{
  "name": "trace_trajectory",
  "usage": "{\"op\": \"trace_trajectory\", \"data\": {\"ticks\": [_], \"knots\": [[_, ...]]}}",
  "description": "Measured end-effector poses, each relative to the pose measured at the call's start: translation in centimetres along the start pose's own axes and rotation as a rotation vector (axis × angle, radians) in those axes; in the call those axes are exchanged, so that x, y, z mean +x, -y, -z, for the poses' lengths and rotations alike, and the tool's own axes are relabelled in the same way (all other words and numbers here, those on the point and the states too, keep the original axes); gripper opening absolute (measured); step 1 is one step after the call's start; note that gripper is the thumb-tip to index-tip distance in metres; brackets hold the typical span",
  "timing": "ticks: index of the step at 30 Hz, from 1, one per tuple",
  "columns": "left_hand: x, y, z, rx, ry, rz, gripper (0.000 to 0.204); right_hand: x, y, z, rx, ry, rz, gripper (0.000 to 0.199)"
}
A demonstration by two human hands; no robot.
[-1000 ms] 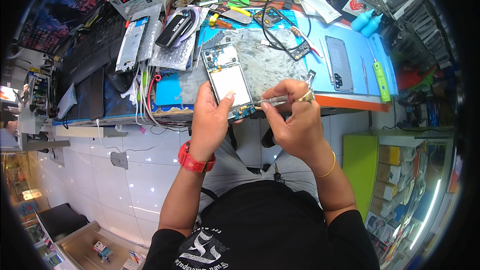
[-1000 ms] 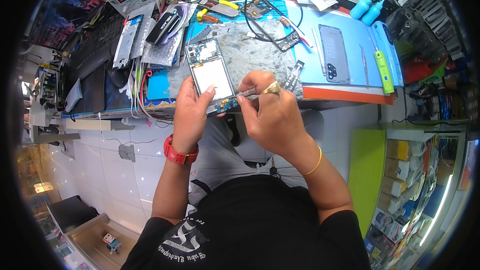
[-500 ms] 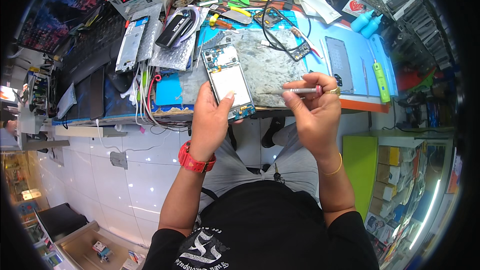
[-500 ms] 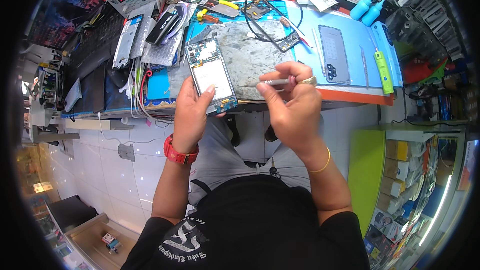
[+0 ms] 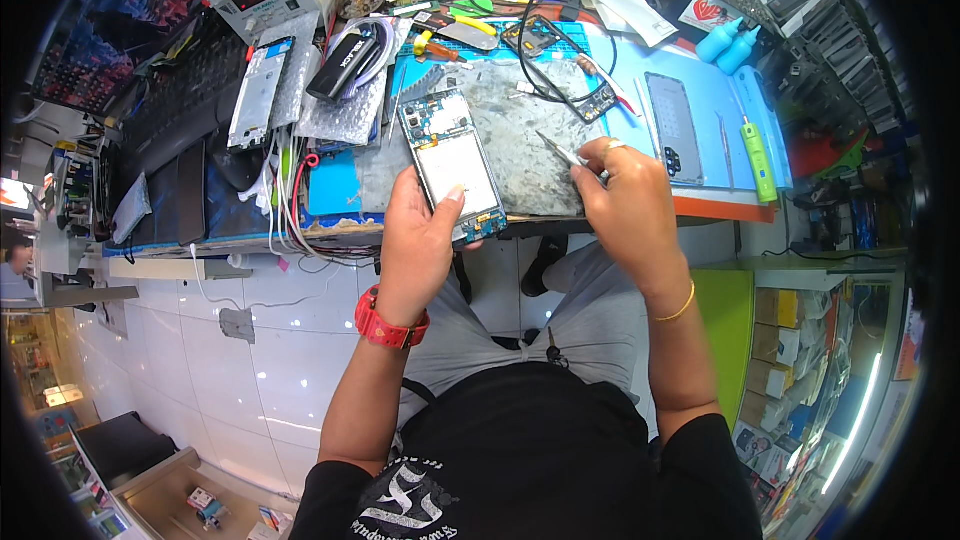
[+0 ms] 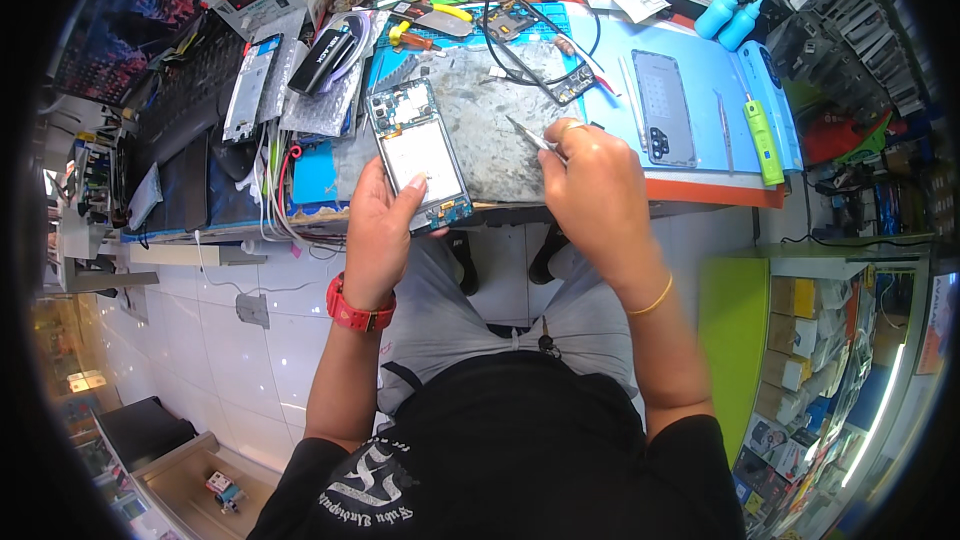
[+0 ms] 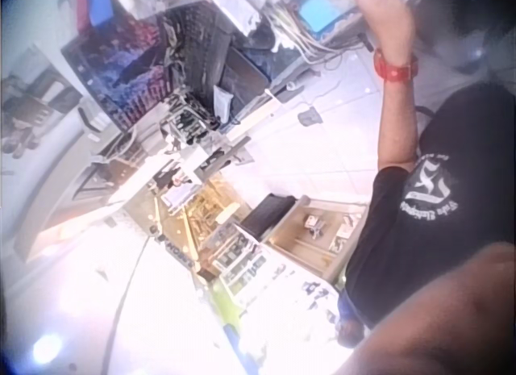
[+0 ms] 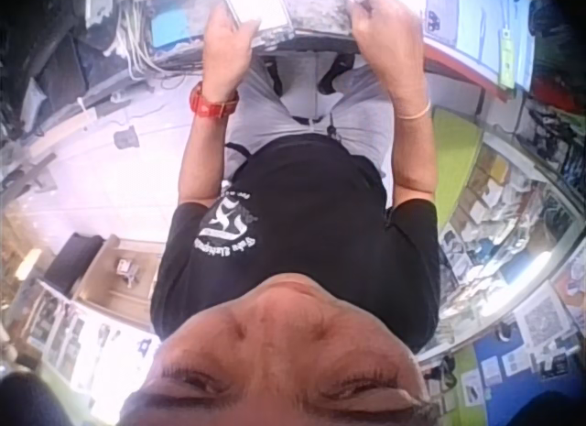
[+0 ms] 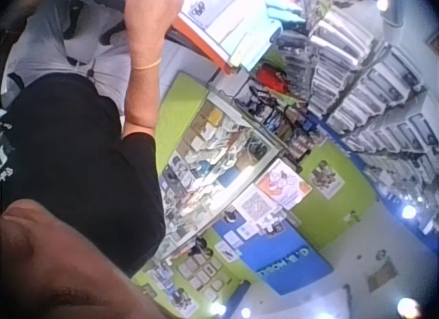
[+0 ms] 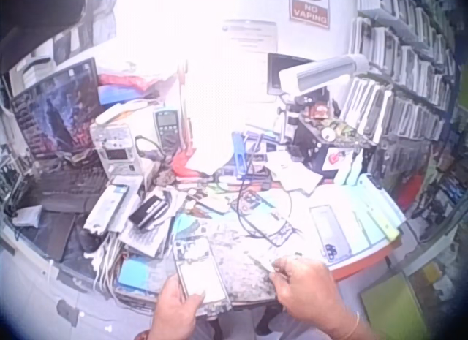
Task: The person disassembles a mobile phone by removing the internal components using a screwdriver and a small prying tool.
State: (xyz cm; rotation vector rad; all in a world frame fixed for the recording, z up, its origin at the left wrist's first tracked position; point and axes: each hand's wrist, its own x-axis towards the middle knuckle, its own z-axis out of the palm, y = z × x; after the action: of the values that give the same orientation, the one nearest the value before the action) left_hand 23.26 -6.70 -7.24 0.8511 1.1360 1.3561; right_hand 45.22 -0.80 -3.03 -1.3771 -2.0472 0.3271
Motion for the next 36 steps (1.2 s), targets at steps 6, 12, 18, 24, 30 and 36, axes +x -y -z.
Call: {"op": "trace_trajectory", "data": {"ticks": [6, 12, 18, 24, 30, 36], "knots": [[0.0, -0.2, -0.3, -0.008, -0.021, 0.02, 0.031, 2.4, 0.8, 2.3, -0.065, 0.369, -0.091, 0.019], [-0.1, -0.2, 0.0, -0.005, -0.015, 0.011, 0.031, 4.4, 0.4, 3.9, -0.051, 0.279, -0.023, 0.02], [0.0, 0.0, 0.0, -0.02, 0.004, 0.003, 0.03, 7.6, -0.9, 1.5, -0.089, 0.122, 0.052, 0.019], [-0.1, -0.1, -0.1, -0.018, -0.011, 0.001, 0.03, 9.4, -1.3, -1.4, -0.133, 0.183, 0.065, 0.023], [0.0, -0.2, -0.1, -0.012, 0.003, -0.004, 0.031, 8.9, -1.4, -1.4, -0.103, 0.13, 0.028, 0.02], [-0.1, 0.0, 0.1, -0.015, -0.002, 0.0, 0.032, 5.1, -0.3, 1.8, -0.055, 0.165, -0.047, 0.017]]}}
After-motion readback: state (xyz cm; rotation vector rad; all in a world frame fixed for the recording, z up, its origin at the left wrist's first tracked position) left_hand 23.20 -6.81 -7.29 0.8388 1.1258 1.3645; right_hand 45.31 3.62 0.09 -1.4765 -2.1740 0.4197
